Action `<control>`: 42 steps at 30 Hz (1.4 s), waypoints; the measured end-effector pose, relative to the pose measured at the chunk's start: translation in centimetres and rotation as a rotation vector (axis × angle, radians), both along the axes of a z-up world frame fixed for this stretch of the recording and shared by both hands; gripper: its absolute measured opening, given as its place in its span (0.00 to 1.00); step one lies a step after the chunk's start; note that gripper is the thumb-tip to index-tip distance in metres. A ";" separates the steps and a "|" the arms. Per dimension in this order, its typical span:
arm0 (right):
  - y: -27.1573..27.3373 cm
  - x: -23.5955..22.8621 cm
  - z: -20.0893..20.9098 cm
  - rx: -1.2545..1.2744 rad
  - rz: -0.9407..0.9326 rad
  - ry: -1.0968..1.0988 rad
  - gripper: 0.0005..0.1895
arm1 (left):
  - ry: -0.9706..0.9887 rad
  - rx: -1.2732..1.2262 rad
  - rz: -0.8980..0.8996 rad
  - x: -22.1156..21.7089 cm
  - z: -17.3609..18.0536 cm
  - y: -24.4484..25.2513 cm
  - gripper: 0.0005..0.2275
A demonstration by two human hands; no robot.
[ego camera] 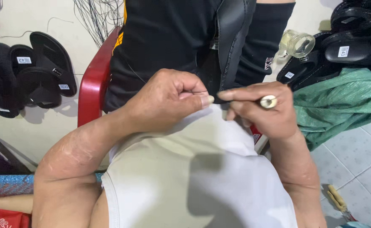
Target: The person sits and sews a black shoe using a needle and thread. They repeatedly push the needle through the shoe's upper and pull the thread to secure stitches, holding the shoe steady with one hand while working with the other.
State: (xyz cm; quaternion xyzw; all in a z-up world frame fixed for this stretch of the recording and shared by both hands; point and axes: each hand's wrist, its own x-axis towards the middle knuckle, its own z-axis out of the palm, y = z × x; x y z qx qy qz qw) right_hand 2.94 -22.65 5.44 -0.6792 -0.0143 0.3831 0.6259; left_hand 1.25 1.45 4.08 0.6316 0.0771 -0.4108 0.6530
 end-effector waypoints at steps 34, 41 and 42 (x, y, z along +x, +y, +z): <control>-0.6 1.5 -3.1 -0.426 -0.081 -0.709 0.17 | -0.363 -0.102 0.144 -1.1 0.0 0.0 0.07; -22.6 6.4 -18.4 -0.543 -0.868 -0.500 0.10 | -0.644 0.357 0.183 -2.3 -1.5 4.2 0.18; -27.2 6.1 -20.5 -0.624 -0.947 -0.470 0.16 | -0.684 0.617 0.078 -2.9 -2.1 5.9 0.21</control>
